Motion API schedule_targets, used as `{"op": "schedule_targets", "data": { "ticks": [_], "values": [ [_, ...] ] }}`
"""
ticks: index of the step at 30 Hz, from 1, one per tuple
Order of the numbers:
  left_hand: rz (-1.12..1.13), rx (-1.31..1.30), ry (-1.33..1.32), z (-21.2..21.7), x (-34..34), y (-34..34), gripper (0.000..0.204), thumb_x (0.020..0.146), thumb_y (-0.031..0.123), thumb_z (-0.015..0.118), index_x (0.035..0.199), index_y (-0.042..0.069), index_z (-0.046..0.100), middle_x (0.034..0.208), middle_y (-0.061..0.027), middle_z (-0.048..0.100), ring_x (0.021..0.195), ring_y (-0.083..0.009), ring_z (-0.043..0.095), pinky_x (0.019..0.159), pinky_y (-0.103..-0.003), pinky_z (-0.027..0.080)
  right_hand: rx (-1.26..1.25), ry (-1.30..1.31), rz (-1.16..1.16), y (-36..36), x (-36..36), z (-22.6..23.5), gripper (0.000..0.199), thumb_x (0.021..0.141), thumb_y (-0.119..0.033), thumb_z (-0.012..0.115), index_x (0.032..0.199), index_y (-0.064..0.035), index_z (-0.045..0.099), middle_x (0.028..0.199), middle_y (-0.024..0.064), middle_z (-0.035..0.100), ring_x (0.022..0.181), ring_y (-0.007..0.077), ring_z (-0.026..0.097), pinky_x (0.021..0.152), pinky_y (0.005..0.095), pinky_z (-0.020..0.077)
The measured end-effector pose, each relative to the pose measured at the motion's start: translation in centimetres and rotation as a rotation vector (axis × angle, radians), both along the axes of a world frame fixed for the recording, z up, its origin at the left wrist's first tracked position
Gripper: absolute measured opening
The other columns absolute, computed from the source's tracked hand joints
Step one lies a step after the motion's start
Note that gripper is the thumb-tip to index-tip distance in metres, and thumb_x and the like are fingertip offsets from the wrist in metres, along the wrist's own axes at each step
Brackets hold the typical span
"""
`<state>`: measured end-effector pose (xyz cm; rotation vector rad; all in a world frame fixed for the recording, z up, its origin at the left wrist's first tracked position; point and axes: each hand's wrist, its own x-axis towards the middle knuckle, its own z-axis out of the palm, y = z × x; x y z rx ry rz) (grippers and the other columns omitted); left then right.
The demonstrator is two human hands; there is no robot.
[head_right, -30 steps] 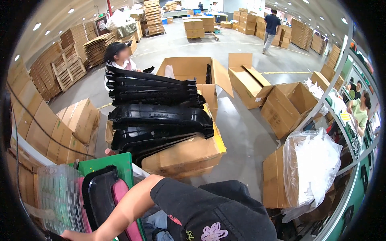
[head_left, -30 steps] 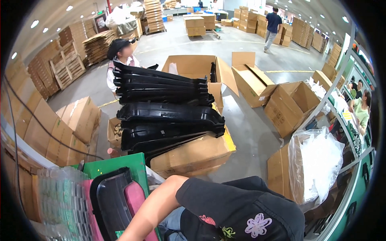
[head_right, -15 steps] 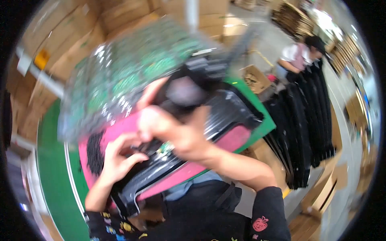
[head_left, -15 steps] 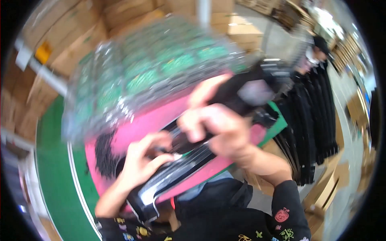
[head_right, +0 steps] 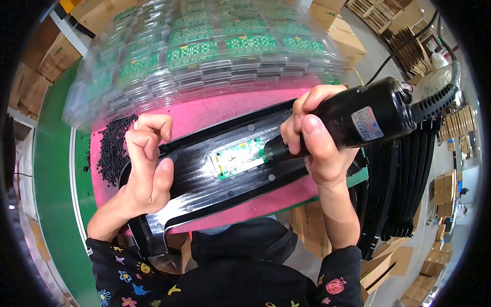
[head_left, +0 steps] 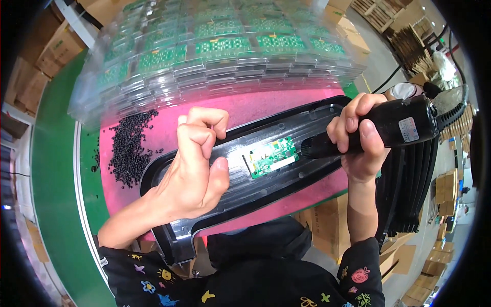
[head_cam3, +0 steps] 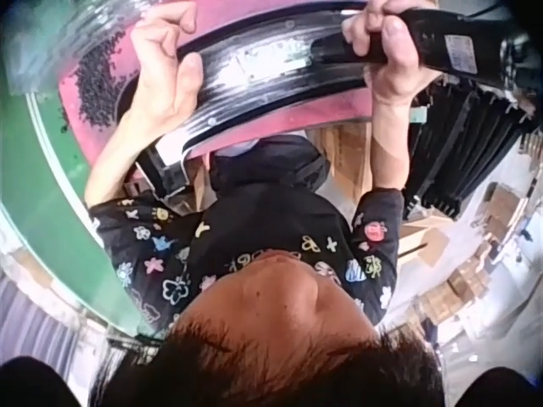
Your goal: The recorder is seen installing circuit boards into plastic housings using an electric screwdriver.
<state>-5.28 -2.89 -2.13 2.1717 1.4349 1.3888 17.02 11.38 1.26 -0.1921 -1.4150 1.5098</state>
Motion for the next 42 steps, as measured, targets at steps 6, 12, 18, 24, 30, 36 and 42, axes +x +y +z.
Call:
{"op": "schedule_targets", "data": {
  "ticks": [6,12,18,24,30,36,42],
  "values": [
    [0.008,-0.017,-0.002,0.1,0.6,0.3,0.038,0.078,-0.01,0.055,0.102,0.005,0.03,0.102,-0.0184,0.042,0.081,-0.0252,0.039,0.079,-0.04,0.033,-0.002,-0.034,-0.01,0.4,-0.1,-0.8,0.023,0.085,-0.008,0.062,0.1,-0.0019,0.046,0.077,0.0103,0.051,0.049,0.0117,0.045,0.048,0.0278,0.0428],
    [0.053,-0.071,0.05,0.8,0.5,0.2,0.031,0.078,-0.006,0.06,0.103,0.002,0.043,0.1,-0.0149,0.049,0.086,-0.0287,0.044,0.079,-0.038,0.034,0.016,-0.03,0.202,0.5,-1.2,-1.4,0.024,0.083,-0.008,0.061,0.096,-0.0019,0.042,0.075,0.011,0.049,0.049,0.009,0.039,0.045,0.023,0.0393],
    [0.16,-0.051,0.142,2.6,-0.5,0.4,0.034,0.076,-0.004,0.06,0.104,0.004,0.042,0.097,-0.0129,0.049,0.087,-0.0251,0.044,0.081,-0.036,0.035,-0.036,-0.051,0.076,0.0,-1.5,-0.8,0.03,0.082,-0.007,0.065,0.106,0.0002,0.048,0.074,0.008,0.053,0.053,0.0115,0.049,0.048,0.0235,0.0419],
    [0.333,-0.445,0.59,3.4,-2.7,-0.7,0.038,0.079,0.012,0.07,0.112,0.001,0.055,0.101,-0.0152,0.055,0.097,-0.0356,0.054,0.084,-0.042,0.044,-0.556,-0.125,-0.085,3.9,-0.3,1.7,0.023,0.091,-0.016,0.062,0.107,-0.0022,0.054,0.085,0.002,0.054,0.072,0.0133,0.054,0.074,0.0302,0.047],
    [0.356,-0.322,0.66,-0.7,-4.1,-3.4,0.022,0.078,0.014,0.071,0.078,0.001,0.053,0.082,-0.0129,0.051,0.084,-0.034,0.052,0.075,-0.042,0.043,-0.479,-0.084,-0.134,1.3,0.8,2.8,0.023,0.093,-0.009,0.057,0.11,0.0068,0.057,0.111,0.0133,0.06,0.102,0.0222,0.059,0.093,0.0399,0.0514],
    [0.517,-0.371,0.393,3.7,-1.7,-9.2,0.018,0.073,0.0,0.07,0.089,0.003,0.062,0.088,-0.0092,0.056,0.075,-0.0286,0.059,0.061,-0.036,0.045,1.32,-0.674,-0.035,-6.1,3.1,7.9,0.024,0.062,-0.009,0.07,0.085,-0.0086,0.066,0.087,0.0028,0.066,0.08,0.0244,0.065,0.074,0.0366,0.0565],
    [0.951,0.16,0.247,4.9,-1.0,-15.0,0.047,0.067,-0.016,0.066,0.112,0.0,0.067,0.093,-0.0122,0.061,0.082,-0.0224,0.061,0.071,-0.031,0.052,1.643,-0.572,-0.424,-10.3,3.5,10.6,0.016,0.073,-0.018,0.063,0.087,-0.011,0.068,0.09,-0.0002,0.063,0.079,0.0138,0.063,0.068,0.0283,0.0568]
  ]
}}
